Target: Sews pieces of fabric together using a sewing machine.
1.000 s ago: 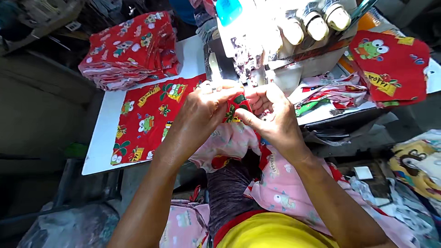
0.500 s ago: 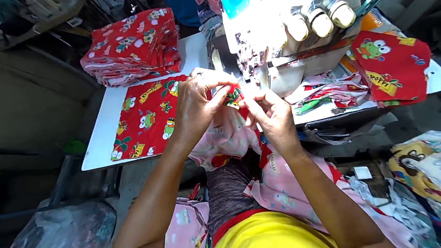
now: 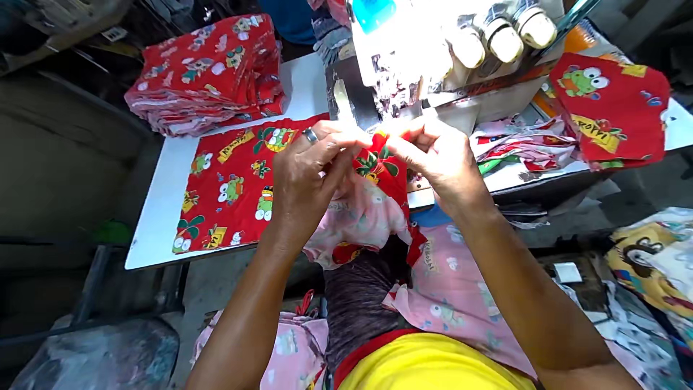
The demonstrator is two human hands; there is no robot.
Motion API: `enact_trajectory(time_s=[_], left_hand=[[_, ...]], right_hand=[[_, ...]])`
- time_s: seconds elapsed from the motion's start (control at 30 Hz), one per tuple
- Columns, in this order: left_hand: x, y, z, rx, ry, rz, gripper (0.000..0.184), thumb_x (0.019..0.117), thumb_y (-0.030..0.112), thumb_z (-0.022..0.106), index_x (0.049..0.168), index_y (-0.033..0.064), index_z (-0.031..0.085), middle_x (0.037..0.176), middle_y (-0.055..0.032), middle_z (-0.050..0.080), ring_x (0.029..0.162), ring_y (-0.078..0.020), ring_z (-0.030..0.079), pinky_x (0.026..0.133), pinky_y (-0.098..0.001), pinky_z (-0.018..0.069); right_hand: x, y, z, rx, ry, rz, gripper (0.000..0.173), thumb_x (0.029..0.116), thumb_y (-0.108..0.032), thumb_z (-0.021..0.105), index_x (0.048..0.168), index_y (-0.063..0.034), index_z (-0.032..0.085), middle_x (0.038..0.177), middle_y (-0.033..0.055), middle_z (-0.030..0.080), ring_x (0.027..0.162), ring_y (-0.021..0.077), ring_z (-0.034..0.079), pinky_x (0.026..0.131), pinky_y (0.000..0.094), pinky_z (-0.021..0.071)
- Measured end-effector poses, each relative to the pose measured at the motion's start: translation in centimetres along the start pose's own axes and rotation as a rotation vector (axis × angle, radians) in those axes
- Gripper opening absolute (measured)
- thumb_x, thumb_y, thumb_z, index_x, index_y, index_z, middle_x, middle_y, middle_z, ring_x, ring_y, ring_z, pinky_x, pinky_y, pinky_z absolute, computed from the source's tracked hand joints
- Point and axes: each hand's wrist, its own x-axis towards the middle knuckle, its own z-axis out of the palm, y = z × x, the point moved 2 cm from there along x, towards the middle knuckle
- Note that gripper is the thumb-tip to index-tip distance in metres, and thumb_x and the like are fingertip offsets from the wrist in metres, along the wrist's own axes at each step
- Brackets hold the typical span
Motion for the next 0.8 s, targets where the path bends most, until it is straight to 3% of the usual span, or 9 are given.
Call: enact_trajectory(time_s=[0.17, 0.3, 0.37, 0.4, 0.47, 0.53, 0.6, 0.7, 0.8], left_hand=[[-1.1, -0.8, -0.4, 0.075, -0.038, -0.019, 0.013, 0.0991, 0.008, 0.065, 0.103, -0.0016, 0.073, 0.105, -0.0150, 0.071, 0.098, -0.0133, 0.069, 0.089, -0.0235, 0.0553], [-1.1, -0.6, -0.3, 0.138, -0.039, -0.028, 0.014, 0.0944, 0.012, 0.072, 0.100, -0.0005, 0.074, 0.096, -0.0140, 0.067, 0.088, -0.0126, 0.064, 0.081, -0.0205, 0.0508], [-1.1, -0.5, -0.3, 0.151, -0.031, -0.040, 0.015, 0.0947, 0.016, 0.073, 0.098, 0.0018, 0.077, 0.091, -0.0114, 0.064, 0.084, -0.0104, 0.061, 0.077, -0.0187, 0.0467], [-1.1, -0.6, -0.4, 0.147, -0.026, -0.055, 0.016, 0.0951, 0.017, 0.072, 0.096, 0.0023, 0.077, 0.090, -0.0106, 0.064, 0.083, -0.0097, 0.059, 0.076, -0.0187, 0.0452], [-1.1, -0.6, -0.5, 0.100, -0.017, -0.158, 0.020, 0.0968, 0.022, 0.070, 0.095, 0.0029, 0.077, 0.089, -0.0070, 0.062, 0.080, -0.0063, 0.057, 0.073, -0.0178, 0.0437], [-0.8, -0.8, -0.7, -0.018, 0.000, -0.342, 0.021, 0.0988, 0.027, 0.068, 0.098, 0.0068, 0.072, 0.087, 0.0013, 0.063, 0.073, 0.0001, 0.058, 0.066, -0.0152, 0.0479], [-0.4, -0.5, -0.6, -0.209, 0.037, -0.481, 0.012, 0.0997, 0.021, 0.066, 0.099, 0.0084, 0.067, 0.079, 0.0078, 0.064, 0.062, 0.0039, 0.061, 0.055, -0.0126, 0.0520], [0.5, 0.2, -0.1, -0.426, 0.035, -0.594, 0.007, 0.1024, 0.012, 0.061, 0.098, 0.0081, 0.065, 0.075, 0.0089, 0.063, 0.060, 0.0023, 0.062, 0.055, -0.0141, 0.0543], [1.0, 0.4, 0.1, -0.526, -0.021, -0.642, 0.009, 0.1045, 0.010, 0.056, 0.100, 0.0074, 0.063, 0.079, 0.0077, 0.065, 0.066, -0.0007, 0.066, 0.062, -0.0176, 0.0591]], right_hand=[[0.1, 0.2, -0.1, 0.000, 0.052, -0.054, 0.019, 0.0962, -0.003, 0.066, 0.115, -0.0007, 0.062, 0.090, 0.0020, 0.072, 0.082, 0.0060, 0.070, 0.076, 0.0215, 0.0593], [0.2, 0.1, 0.4, -0.083, 0.081, -0.097, 0.018, 0.0993, 0.000, 0.059, 0.116, -0.0037, 0.053, 0.092, -0.0009, 0.067, 0.080, 0.0010, 0.066, 0.073, 0.0172, 0.0561], [0.0, 0.0, 0.4, -0.152, 0.064, -0.170, 0.012, 0.0994, 0.005, 0.053, 0.103, -0.0015, 0.063, 0.096, 0.0015, 0.068, 0.090, 0.0026, 0.065, 0.080, 0.0182, 0.0543], [-0.4, -0.1, 0.4, -0.213, 0.052, -0.200, 0.020, 0.0998, 0.007, 0.050, 0.097, -0.0008, 0.068, 0.098, 0.0035, 0.069, 0.093, 0.0038, 0.065, 0.082, 0.0183, 0.0538], [-1.5, -0.6, 0.5, -0.385, 0.020, -0.223, 0.025, 0.1022, 0.006, 0.047, 0.104, -0.0013, 0.071, 0.107, 0.0070, 0.068, 0.096, 0.0062, 0.064, 0.083, 0.0199, 0.0522], [-2.0, -0.7, 0.9, -0.443, -0.009, -0.232, 0.025, 0.1009, -0.001, 0.051, 0.118, -0.0023, 0.070, 0.116, 0.0098, 0.065, 0.094, 0.0086, 0.064, 0.079, 0.0213, 0.0543], [-2.7, -0.6, 1.8, -0.510, -0.046, -0.302, 0.037, 0.0950, -0.014, 0.069, 0.129, -0.0012, 0.063, 0.128, 0.0148, 0.060, 0.111, 0.0158, 0.063, 0.090, 0.0273, 0.0556], [-3.5, 0.3, 3.6, -0.750, 0.010, -0.434, 0.062, 0.0816, -0.020, 0.084, 0.134, 0.0016, 0.059, 0.135, 0.0224, 0.058, 0.122, 0.0331, 0.059, 0.098, 0.0436, 0.0523], [-3.7, 1.0, 4.4, -0.829, 0.098, -0.477, 0.036, 0.0902, -0.008, 0.073, 0.124, 0.0012, 0.066, 0.127, 0.0205, 0.063, 0.116, 0.0322, 0.063, 0.092, 0.0425, 0.0535]])
